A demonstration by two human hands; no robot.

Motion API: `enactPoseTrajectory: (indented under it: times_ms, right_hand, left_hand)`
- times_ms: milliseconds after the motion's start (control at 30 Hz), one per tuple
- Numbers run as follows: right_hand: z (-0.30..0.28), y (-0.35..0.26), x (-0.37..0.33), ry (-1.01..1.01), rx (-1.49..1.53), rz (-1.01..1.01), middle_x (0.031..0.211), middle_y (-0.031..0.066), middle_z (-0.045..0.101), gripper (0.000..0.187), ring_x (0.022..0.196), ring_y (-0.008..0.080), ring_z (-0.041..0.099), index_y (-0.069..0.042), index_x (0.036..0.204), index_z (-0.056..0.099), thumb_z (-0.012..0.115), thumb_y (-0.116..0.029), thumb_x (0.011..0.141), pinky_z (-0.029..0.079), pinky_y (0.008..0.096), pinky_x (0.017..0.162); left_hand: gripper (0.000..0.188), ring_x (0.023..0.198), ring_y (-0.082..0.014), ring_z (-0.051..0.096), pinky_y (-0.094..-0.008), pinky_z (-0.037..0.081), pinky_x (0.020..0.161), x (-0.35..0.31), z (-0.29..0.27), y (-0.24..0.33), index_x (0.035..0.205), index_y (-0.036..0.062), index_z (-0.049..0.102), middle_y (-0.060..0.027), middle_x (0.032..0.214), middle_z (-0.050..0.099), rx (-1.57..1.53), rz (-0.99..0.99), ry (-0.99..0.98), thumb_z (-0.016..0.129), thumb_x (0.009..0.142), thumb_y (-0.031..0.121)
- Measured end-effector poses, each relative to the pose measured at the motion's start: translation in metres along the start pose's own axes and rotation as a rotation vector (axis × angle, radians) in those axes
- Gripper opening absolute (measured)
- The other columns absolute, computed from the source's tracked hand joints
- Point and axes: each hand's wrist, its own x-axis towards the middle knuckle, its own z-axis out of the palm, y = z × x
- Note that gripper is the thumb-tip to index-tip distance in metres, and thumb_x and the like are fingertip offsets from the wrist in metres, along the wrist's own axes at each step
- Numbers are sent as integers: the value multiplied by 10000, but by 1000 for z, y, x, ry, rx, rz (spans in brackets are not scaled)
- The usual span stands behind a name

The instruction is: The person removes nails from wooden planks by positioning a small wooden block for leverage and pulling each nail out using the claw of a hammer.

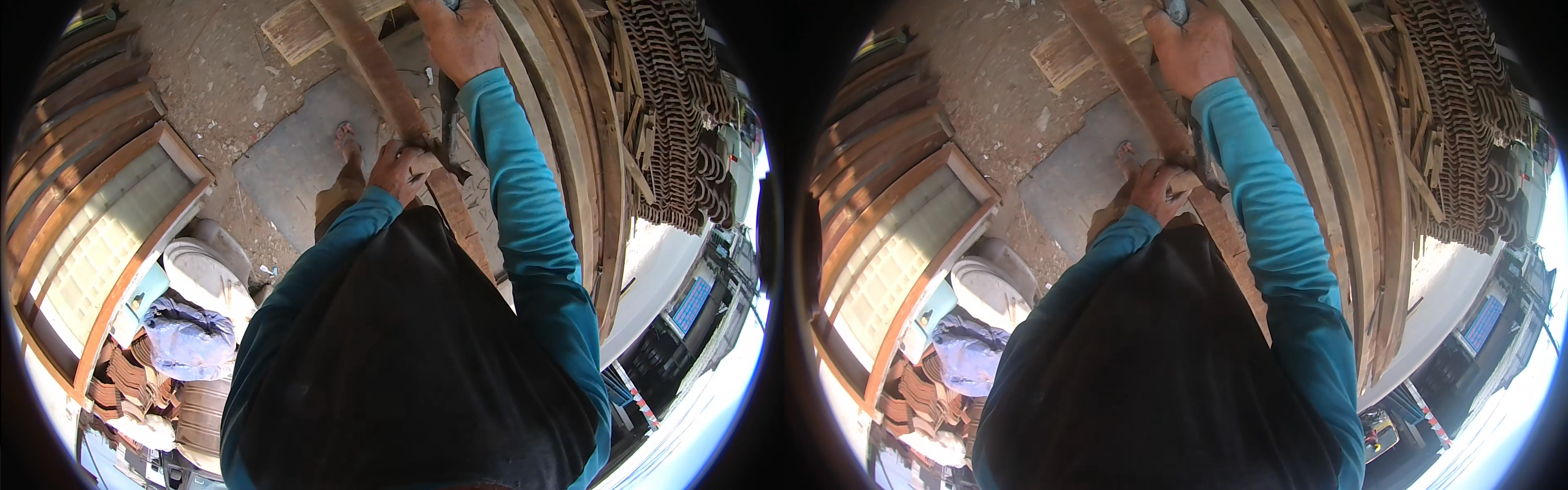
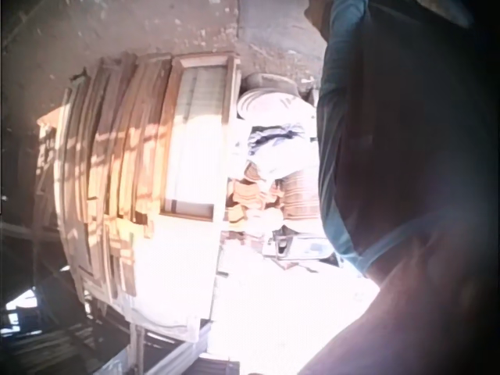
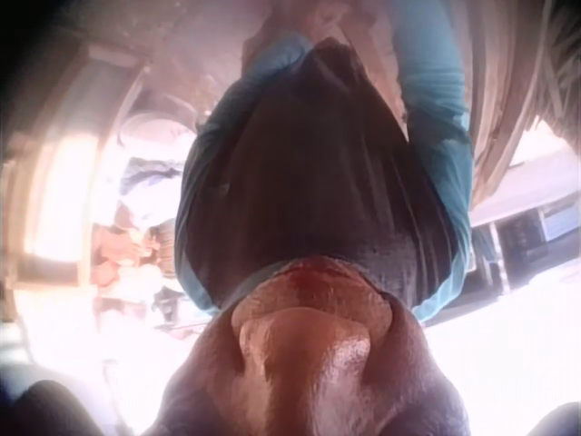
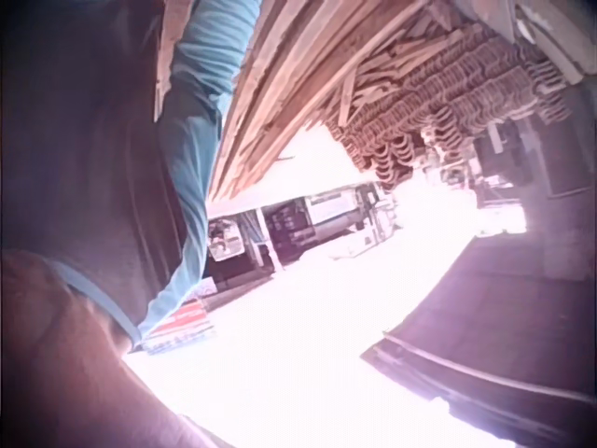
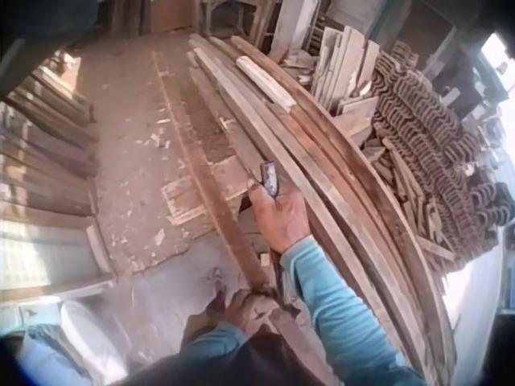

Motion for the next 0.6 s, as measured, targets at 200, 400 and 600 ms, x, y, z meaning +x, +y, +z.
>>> enactPoseTrajectory:
  times_ms: [200, 400, 600]
  right_hand:
    - [6, 0, 11, -12, 74, 257, 606, 200, 565, 460, 591, 353, 584, 36, 753, 634, 643, -400, 898, 439, 486, 596]
    - [-9, -8, -41, 209, -193, -169, 606, 63, 566, 386, 559, 194, 526, -3, 819, 678, 687, -380, 902, 407, 373, 529]
    - [-18, -48, -64, 79, 466, -113, 623, -32, 540, 237, 545, 59, 454, -30, 872, 678, 699, -254, 946, 343, 279, 484]
  left_hand:
    - [449, 1053, -389, 576, -454, 532, 903, -13, 7, 7, 1113, 103, 646, -153, 1101, 547, 12, -40, 11, 853, 718, 149]
    - [454, 1039, -390, 576, -461, 522, 916, -29, 13, -1, 1115, 114, 645, -160, 1091, 538, 9, -107, 25, 861, 721, 185]
    - [722, 1147, -359, 575, -463, 490, 979, -4, -7, -12, 1291, 61, 549, -173, 1231, 559, -165, -255, -48, 861, 744, 413]
